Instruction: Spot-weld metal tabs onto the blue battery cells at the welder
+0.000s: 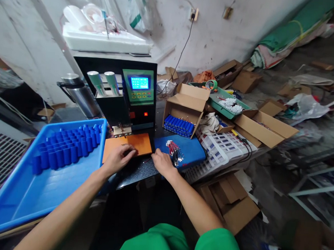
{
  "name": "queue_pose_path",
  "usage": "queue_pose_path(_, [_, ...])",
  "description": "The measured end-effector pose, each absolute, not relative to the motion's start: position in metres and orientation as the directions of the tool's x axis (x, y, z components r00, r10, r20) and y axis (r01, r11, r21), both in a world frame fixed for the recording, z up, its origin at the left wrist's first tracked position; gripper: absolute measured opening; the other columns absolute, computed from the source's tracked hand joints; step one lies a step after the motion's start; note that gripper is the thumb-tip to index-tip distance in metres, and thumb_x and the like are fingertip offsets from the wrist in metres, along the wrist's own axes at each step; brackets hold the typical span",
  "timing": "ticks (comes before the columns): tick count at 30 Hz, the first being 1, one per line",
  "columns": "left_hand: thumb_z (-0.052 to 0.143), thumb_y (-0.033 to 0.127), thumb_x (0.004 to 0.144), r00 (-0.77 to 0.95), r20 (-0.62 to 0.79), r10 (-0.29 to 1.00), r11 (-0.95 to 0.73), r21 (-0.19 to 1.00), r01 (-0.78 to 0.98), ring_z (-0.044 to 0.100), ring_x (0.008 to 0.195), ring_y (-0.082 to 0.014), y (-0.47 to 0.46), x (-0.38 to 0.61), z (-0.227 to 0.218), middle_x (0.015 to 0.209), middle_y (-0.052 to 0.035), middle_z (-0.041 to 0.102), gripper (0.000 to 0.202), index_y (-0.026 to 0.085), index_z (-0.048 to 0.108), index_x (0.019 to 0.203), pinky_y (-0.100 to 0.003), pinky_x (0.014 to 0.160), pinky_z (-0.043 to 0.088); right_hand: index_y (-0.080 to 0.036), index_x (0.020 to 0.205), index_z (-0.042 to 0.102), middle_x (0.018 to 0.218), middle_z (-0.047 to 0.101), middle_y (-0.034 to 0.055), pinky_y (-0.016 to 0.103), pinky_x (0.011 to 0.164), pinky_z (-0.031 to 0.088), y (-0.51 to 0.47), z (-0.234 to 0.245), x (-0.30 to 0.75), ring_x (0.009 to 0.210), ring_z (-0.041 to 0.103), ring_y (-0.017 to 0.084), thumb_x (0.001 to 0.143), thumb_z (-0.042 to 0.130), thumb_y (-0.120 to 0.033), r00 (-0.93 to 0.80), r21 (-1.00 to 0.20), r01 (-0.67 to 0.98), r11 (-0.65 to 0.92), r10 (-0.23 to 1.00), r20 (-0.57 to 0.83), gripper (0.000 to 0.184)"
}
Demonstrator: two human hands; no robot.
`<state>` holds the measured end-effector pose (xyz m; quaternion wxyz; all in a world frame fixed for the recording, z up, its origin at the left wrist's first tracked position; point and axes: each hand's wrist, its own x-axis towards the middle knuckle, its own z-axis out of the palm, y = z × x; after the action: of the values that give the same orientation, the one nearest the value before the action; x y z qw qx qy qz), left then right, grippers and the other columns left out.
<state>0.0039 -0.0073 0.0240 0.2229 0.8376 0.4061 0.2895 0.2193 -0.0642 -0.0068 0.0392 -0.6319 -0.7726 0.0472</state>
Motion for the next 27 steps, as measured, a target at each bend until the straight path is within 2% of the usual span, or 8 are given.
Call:
queue_pose_path(7, [0.051,0.031,0.090,0.507,0.304,0.806,-0.570,0.626,0.532,0.061,0.076,-0.0165,-0.009,0.004,0.023,0.082,-0.0027,0.069,0.019,0.020,0.065,0.085,-0.029,0.073,0.045,-0.013,0.110,0.058,0.109,0.057,0.0146,0.029,0.070,0.048,-0.066,-0.008,0.217,0.084,0.063,0.020,0.099,0.029,-0.018,-0.245,0.019,0.969,0.245,0.969,-0.010,0.030])
queue_pose_path(11, [0.050,0.031,0.089,0.496,0.301,0.814,-0.560,0.632,0.536,0.061,0.077,-0.0166,-0.010,0.004,0.024,0.082,-0.0030,0.069,0.020,0.019,0.066,0.086,-0.029,0.072,0.045,-0.011,0.108,0.056,0.107,0.057,0.0159,0.029,0.069,0.048,-0.071,-0.007,0.217,0.089,0.062,0.022,0.099,0.031,-0.015,-0.309,0.037,0.950,0.310,0.951,-0.012,0.027])
queue_pose_path(15, [0.050,0.031,0.088,0.493,0.301,0.816,-0.553,0.653,0.517,0.062,0.078,-0.0167,-0.012,0.003,0.026,0.083,-0.0038,0.070,0.021,0.018,0.066,0.086,-0.029,0.074,0.047,-0.014,0.108,0.056,0.107,0.057,0.0130,0.028,0.070,0.046,-0.077,-0.007,0.221,0.090,0.061,0.021,0.100,0.033,-0.020,-0.332,-0.064,0.941,0.333,0.943,0.031,0.026])
queue_pose_path(21, [0.053,0.035,0.087,0.479,0.328,0.814,-0.552,0.693,0.464,0.064,0.079,-0.0170,-0.013,0.000,0.022,0.089,-0.0052,0.071,0.023,0.018,0.066,0.094,-0.028,0.072,0.049,-0.016,0.109,0.058,0.109,0.058,0.0099,0.026,0.073,0.043,-0.088,-0.007,0.222,0.088,0.063,0.017,0.100,0.037,-0.024,-0.267,-0.254,0.924,0.285,0.958,0.103,0.024])
queue_pose_path(27, [0.054,0.033,0.087,0.506,0.303,0.807,-0.557,0.676,0.483,0.064,0.079,-0.0172,-0.011,0.001,0.021,0.086,-0.0056,0.071,0.021,0.017,0.067,0.092,-0.029,0.074,0.048,-0.021,0.113,0.063,0.106,0.064,0.0067,0.025,0.076,0.044,-0.094,-0.012,0.192,0.092,0.065,0.018,0.098,0.045,-0.036,-0.203,-0.378,0.893,0.244,0.968,0.146,0.028])
